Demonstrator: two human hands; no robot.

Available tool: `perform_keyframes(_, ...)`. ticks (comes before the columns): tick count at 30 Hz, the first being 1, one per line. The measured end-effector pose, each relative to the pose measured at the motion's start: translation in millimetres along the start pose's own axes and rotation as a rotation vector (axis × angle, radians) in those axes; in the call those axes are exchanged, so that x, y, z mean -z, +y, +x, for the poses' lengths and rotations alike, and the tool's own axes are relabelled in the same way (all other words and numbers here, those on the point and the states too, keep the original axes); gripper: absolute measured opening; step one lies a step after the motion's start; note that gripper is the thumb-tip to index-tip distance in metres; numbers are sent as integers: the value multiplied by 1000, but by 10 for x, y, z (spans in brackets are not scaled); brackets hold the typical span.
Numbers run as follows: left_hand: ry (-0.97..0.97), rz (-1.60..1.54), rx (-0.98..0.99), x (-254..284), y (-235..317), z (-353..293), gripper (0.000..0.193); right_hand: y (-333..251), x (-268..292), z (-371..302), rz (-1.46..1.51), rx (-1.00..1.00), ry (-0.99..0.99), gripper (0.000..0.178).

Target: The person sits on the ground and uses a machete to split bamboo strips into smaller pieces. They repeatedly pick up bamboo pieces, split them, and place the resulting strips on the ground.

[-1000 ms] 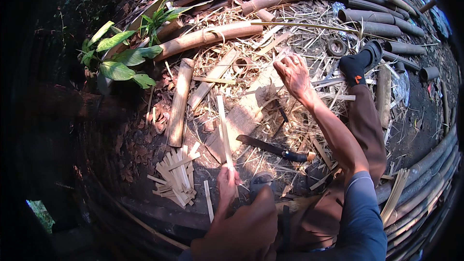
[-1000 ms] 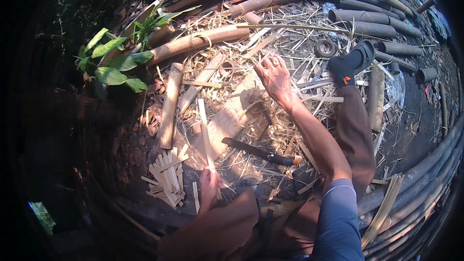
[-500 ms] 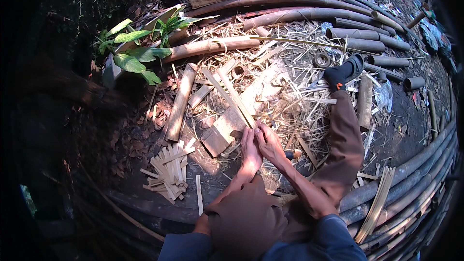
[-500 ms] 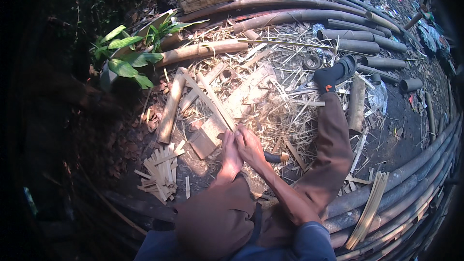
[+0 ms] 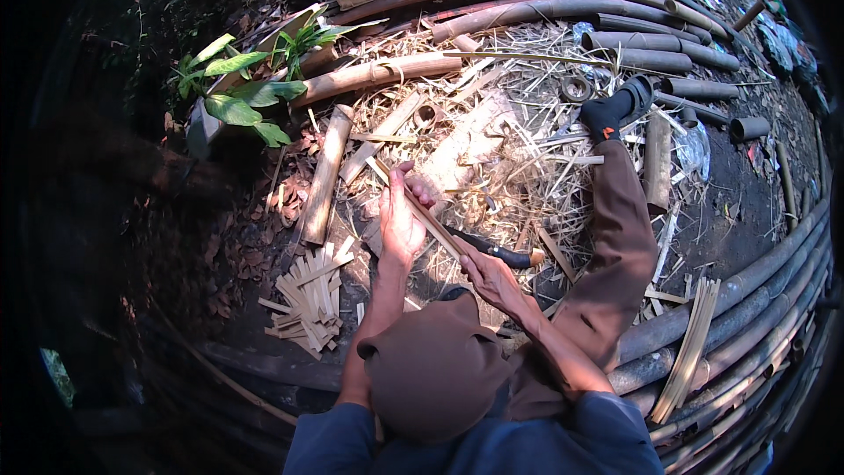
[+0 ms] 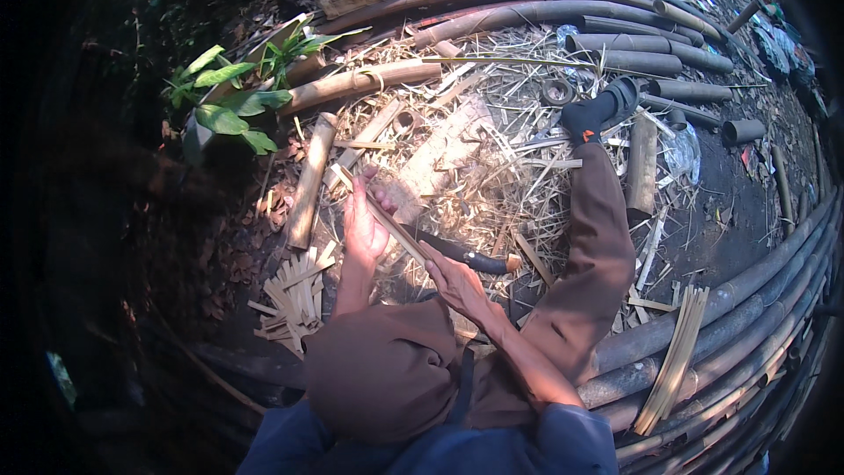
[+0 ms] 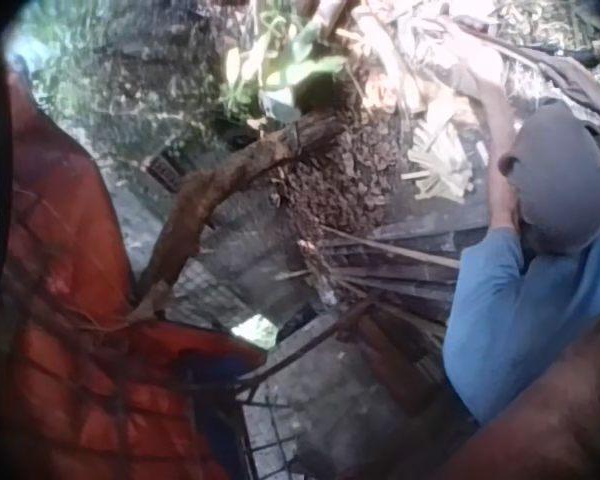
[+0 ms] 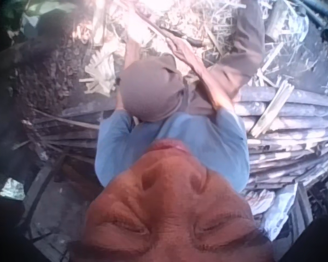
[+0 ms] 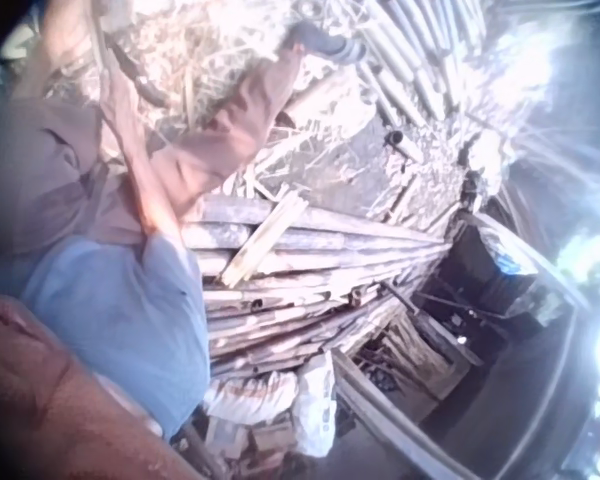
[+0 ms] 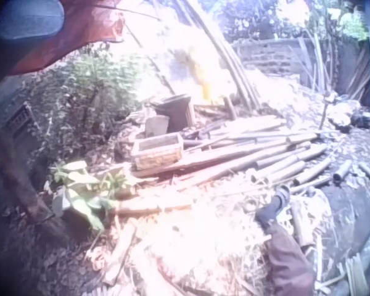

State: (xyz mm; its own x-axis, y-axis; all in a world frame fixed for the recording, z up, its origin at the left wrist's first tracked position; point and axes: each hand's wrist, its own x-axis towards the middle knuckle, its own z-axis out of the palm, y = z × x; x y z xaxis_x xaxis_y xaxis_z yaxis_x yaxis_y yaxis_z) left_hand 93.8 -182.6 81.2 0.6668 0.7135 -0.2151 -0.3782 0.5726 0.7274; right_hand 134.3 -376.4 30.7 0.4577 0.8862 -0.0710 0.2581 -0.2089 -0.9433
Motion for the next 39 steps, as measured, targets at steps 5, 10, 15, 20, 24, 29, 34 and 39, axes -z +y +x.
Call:
perform_keyframes(5,147,-34,-112,-6,-42,-61,47,-97,2,-91,-251,55,45,46)
perform_keyframes(10,99,-96,-85,96,-83,-8,40,61,-46,-164,-170,48,133,42)
perform_keyframes(15,-16,-150,35,358,-6,65,39,-52,49,-231,-46,-83,61,27)
perform_keyframes(20,86,-215,120,-206,72,-75,41,-109,49,-377,185,-126,41,27)
perform_keyframes(24,-157,-244,72,-1,160,-14,40,74,30,-348,262,-248,-147,30)
perform_keyframes(29,151,126,-358,-289,-81,-132,42,151,-150,-286,123,-209,0,39)
perform_keyframes(34,180,181,-265,-267,-163,-27,42,119,-137,-431,213,-300,1,40)
perform_keyframes(39,-97,-42,233,-63,-25,-33,48,-367,579,-939,-78,-270,188,33)
